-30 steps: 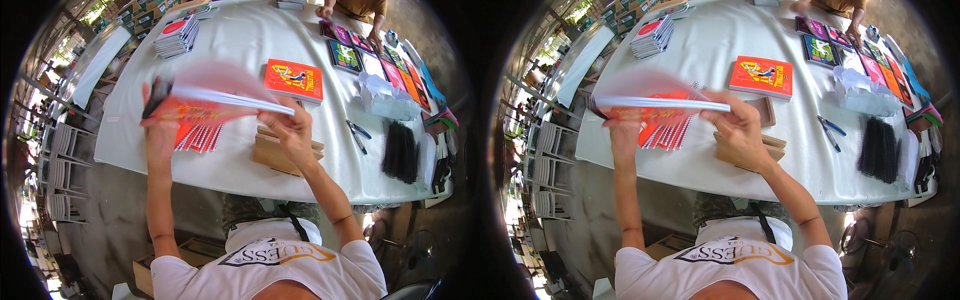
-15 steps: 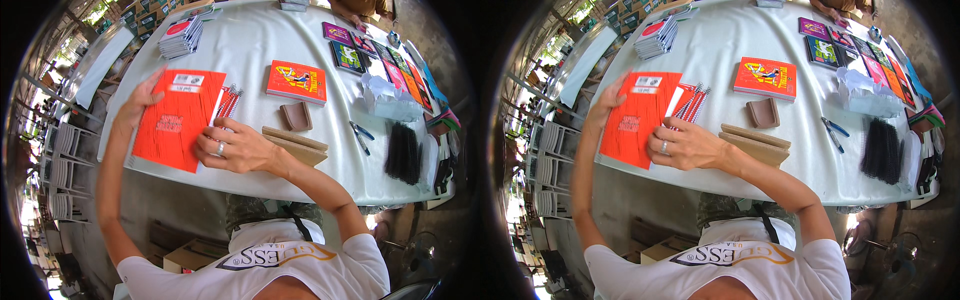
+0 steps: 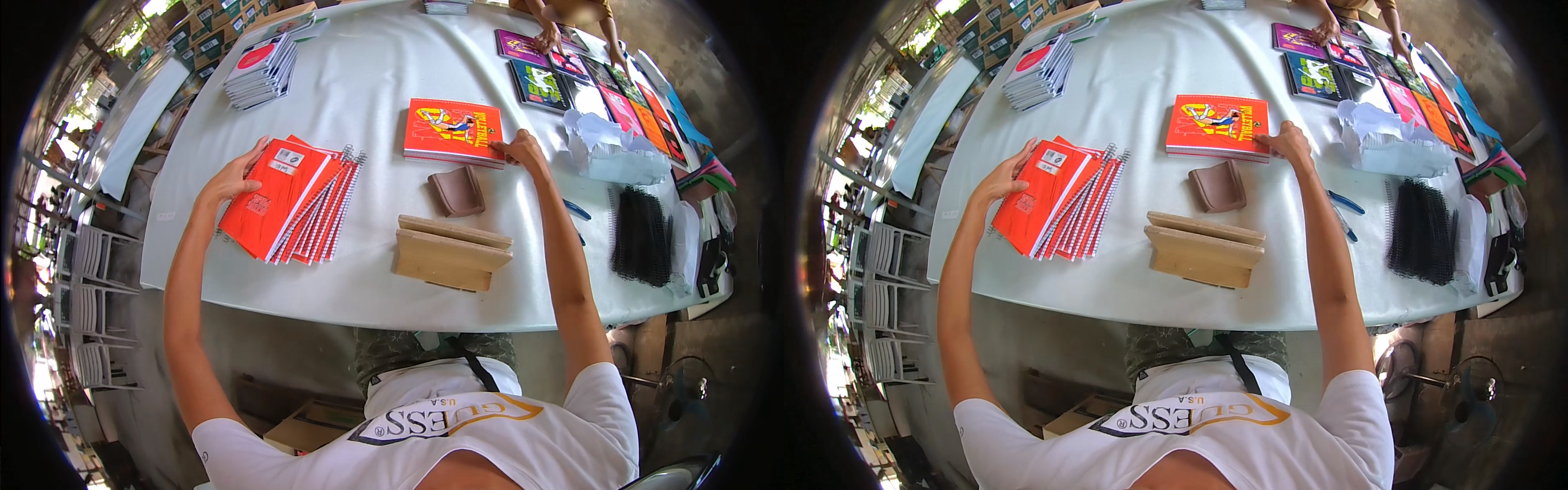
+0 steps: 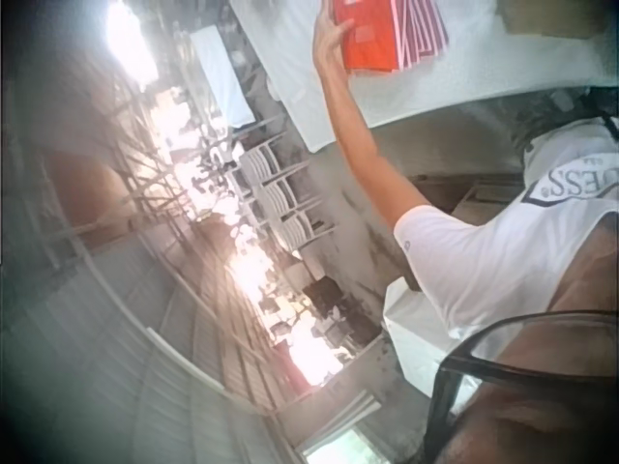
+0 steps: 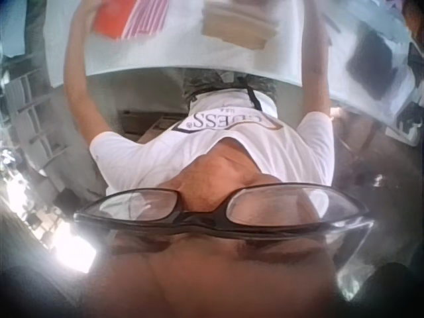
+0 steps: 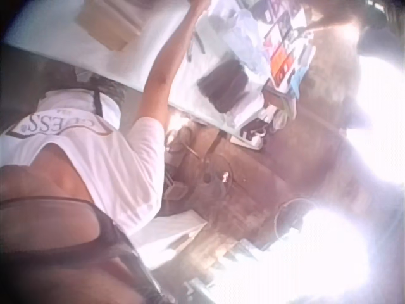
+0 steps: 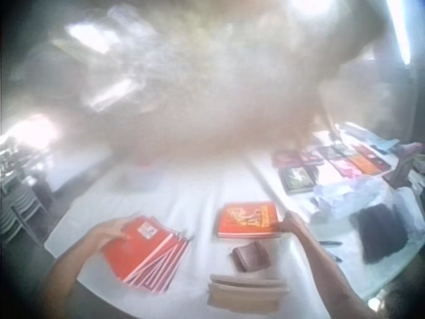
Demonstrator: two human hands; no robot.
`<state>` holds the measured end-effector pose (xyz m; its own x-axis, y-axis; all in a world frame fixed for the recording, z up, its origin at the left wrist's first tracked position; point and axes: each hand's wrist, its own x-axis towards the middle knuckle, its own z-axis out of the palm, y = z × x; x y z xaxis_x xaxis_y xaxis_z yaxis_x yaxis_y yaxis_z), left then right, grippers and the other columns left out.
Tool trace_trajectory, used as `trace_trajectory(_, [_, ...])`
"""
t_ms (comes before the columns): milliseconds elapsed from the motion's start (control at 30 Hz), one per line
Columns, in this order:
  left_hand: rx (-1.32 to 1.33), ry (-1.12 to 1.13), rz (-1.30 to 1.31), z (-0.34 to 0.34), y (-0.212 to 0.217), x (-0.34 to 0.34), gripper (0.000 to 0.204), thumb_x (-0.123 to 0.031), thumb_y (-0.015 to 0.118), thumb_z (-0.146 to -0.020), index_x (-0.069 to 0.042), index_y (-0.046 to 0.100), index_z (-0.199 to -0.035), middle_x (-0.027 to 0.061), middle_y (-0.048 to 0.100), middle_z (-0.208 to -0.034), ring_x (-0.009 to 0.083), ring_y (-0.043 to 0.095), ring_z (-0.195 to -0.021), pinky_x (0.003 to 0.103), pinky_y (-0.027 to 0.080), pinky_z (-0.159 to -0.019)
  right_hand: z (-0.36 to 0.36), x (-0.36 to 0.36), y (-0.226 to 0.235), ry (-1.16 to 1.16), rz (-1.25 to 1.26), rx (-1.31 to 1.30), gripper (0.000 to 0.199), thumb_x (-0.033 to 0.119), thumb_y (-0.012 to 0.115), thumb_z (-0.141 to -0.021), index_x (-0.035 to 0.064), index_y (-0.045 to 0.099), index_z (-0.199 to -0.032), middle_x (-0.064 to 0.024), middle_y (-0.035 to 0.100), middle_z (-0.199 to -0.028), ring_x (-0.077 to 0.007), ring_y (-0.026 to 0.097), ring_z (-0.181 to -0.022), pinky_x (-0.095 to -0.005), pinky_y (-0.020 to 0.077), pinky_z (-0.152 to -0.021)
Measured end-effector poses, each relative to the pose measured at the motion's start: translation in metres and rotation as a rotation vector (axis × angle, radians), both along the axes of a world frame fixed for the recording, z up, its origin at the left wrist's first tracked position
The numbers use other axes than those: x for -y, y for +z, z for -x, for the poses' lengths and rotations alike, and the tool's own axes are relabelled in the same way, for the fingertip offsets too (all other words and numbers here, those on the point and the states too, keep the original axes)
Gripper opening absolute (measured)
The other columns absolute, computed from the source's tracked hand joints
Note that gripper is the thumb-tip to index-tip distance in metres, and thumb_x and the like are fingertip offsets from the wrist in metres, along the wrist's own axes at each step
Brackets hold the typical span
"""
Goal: The person inserts a spiral coil into the holes of a notebook by hand and uses pliers to cut and bend the ends of the coil.
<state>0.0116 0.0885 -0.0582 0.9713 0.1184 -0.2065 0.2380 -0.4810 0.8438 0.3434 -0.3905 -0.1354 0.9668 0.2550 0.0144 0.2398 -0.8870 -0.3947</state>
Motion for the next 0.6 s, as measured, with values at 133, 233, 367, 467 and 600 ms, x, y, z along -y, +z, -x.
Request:
trace_trajectory(133, [0.051, 0.087, -0.357, -0.009, 0.008, 0.017, 0.102, 0.009, 0.071, -0.069, -0.012, 0.023, -0.156, 0.0154, 0.029, -0.159, 0.025, 0.026, -0.147, 0.033, 0.019, -0.119, -0.029, 0.011, -0.012, 0.001, -0.189, -0.334, 0.043, 0.039, 0.084, -0.071, 0.0023, 0.065, -0.084, -0.0132, 0.071, -0.08, -0.0214, 0.07, -0.067, -0.0331, 0.0553, -0.059])
trace_trajectory(233, [0.325, 0.135, -0.634, -0.031, 0.024, 0.056, 0.098, -0.002, 0.075, -0.075, -0.012, 0.02, -0.156, 0.0186, 0.024, -0.16, 0.0253, 0.021, -0.149, 0.035, 0.02, -0.119, -0.018, 0.007, -0.014, -0.014, -0.206, -0.082, 0.038, 0.032, 0.084, -0.07, 0.0011, 0.063, -0.077, -0.0164, 0.07, -0.08, -0.0259, 0.07, -0.073, -0.0379, 0.0545, -0.064])
trace_trajectory(367, [0.62, 0.215, -0.391, -0.075, 0.008, 0.16, 0.093, -0.013, 0.076, -0.083, -0.01, 0.018, -0.156, 0.0202, 0.023, -0.16, 0.0306, 0.017, -0.15, 0.037, 0.018, -0.12, 0.02, 0.023, 0.017, 0.132, -0.48, 0.213, 0.028, 0.015, 0.077, -0.073, -0.0027, 0.061, -0.087, -0.0214, 0.066, -0.077, -0.0318, 0.068, -0.074, -0.0397, 0.0514, -0.066])
trace_trajectory(467, [0.634, 0.38, -0.151, -0.106, -0.023, 0.192, 0.094, -0.019, 0.075, -0.086, -0.004, 0.013, -0.156, 0.0204, 0.023, -0.16, 0.0285, 0.018, -0.149, 0.038, 0.018, -0.12, 0.086, 0.031, 0.064, 0.209, -0.638, 0.39, 0.015, 0.004, 0.071, -0.079, -0.0031, 0.06, -0.086, -0.0171, 0.067, -0.076, -0.0252, 0.069, -0.075, -0.0341, 0.0521, -0.066])
trace_trajectory(600, [0.447, 0.245, 0.691, -0.101, 0.016, 0.259, 0.071, -0.015, 0.065, -0.093, 0.001, 0.027, -0.151, 0.0199, 0.032, -0.156, 0.0249, 0.03, -0.145, 0.036, 0.026, -0.117, 0.178, 0.074, 0.095, 0.27, -0.948, 0.194, 0.009, -0.003, 0.066, -0.089, -0.0019, 0.057, -0.093, -0.0054, 0.069, -0.084, -0.0104, 0.067, -0.08, -0.0254, 0.0532, -0.069])
